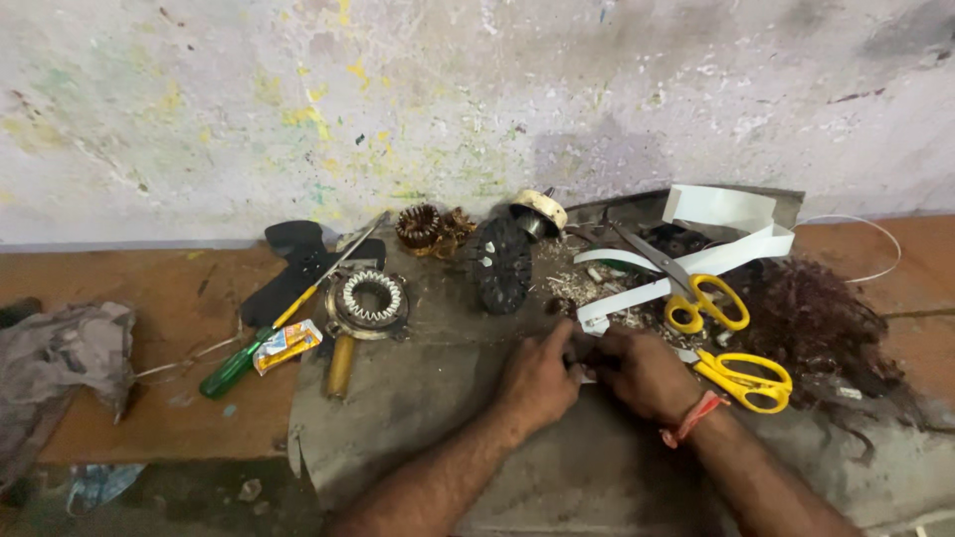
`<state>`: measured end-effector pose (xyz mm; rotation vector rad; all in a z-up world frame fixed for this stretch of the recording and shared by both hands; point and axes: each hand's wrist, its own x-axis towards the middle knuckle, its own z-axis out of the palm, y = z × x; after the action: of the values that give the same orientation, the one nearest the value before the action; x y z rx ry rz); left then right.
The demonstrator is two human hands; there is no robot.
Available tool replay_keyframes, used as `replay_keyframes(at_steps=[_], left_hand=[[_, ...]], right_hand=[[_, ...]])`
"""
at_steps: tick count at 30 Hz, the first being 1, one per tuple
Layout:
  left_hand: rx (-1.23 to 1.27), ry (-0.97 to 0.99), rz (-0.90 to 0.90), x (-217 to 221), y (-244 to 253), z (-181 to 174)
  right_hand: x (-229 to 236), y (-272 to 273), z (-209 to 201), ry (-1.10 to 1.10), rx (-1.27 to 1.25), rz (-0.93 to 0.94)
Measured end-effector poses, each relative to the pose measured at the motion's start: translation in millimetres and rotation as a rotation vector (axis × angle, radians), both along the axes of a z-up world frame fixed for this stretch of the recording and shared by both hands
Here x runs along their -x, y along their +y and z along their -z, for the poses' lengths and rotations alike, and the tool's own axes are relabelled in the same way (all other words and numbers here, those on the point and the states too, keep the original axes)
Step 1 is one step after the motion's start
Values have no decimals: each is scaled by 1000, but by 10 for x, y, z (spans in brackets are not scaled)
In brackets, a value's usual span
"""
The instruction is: The person cuts small rectangular pieces from a white plastic strip using yellow-handled scissors and inserts them into the slots of a black cylindrical mechanical component. The person repeats this process, cutting and inserting multiple pieces into the component's circumference.
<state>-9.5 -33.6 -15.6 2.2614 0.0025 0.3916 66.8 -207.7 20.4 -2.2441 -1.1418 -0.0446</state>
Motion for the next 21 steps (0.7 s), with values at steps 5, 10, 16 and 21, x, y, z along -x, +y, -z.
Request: replay_keyframes(at_steps=[5,10,16,21], left_hand=[[66,-68,32,34,21,-80],[110,15,15,15,31,-53],[-1,-25,-23,12,-19,-1],[4,94,52,69,-11,-113]], right_hand=[[-23,-11,40,-49,26,-43],[-11,-53,91,-123,24,-44],[-12,-62,88,-195,17,-108],[5,-44,18,-173,12,-122]])
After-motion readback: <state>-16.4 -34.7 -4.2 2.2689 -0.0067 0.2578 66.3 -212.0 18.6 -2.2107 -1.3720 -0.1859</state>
